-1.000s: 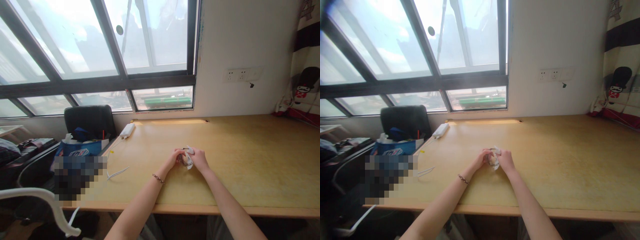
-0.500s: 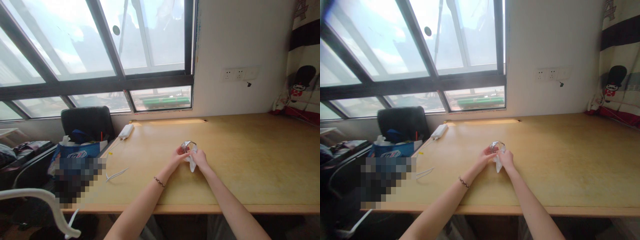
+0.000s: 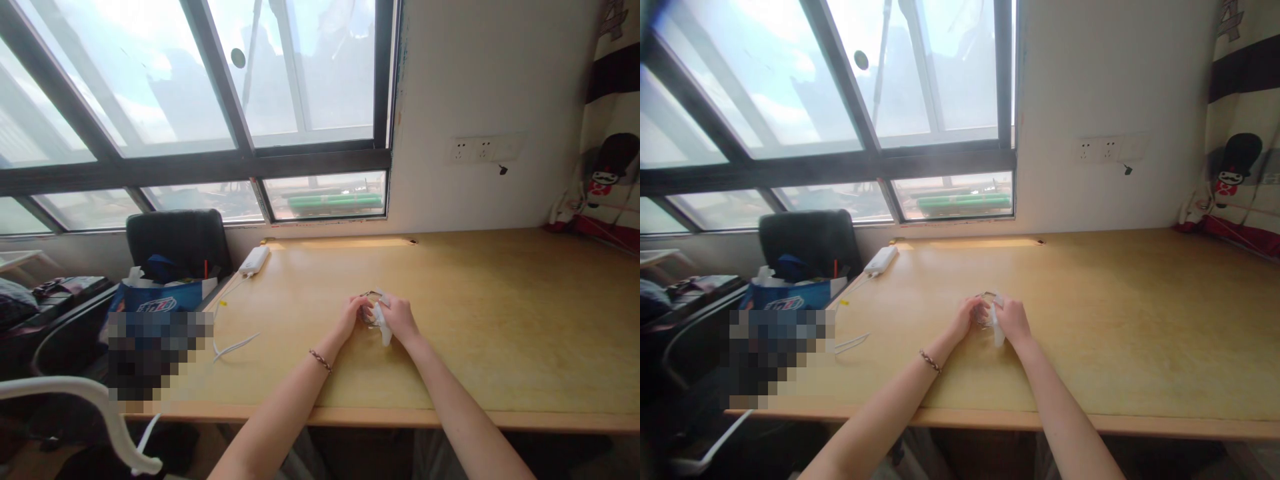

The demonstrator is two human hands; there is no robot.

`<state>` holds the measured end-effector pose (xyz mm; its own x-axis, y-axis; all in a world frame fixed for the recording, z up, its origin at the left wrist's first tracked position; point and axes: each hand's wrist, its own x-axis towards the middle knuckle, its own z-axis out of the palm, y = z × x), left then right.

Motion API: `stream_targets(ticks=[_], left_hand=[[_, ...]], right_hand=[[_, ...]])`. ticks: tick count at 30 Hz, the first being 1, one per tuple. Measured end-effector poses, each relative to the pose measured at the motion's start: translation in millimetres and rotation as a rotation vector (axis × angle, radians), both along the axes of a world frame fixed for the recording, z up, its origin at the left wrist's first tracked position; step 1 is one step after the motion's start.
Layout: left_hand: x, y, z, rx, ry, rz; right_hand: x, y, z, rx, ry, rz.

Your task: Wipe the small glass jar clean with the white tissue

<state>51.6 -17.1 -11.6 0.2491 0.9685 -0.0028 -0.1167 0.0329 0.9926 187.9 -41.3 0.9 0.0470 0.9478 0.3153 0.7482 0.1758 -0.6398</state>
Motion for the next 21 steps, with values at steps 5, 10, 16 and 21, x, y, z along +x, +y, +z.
stream_targets(ticks=[5, 10, 16, 21], left_hand=[[1, -1, 0.6, 0.051, 0.065, 0.04], [2, -3, 1.1, 0.07, 0.051, 0.078], [8, -8, 9.7, 0.138, -0.041, -0.072], [9, -7, 9.0, 0.166, -0.095, -0.12]], right_hand=[[-1, 5, -2.0, -0.105, 0.055, 0.028], [-5, 12, -9.4, -0.359, 0.227, -0.006], [-1, 13, -8.8, -0.387, 0.295, -0.224], [-2, 10, -9.0, -0.339, 0.576, -0.141]])
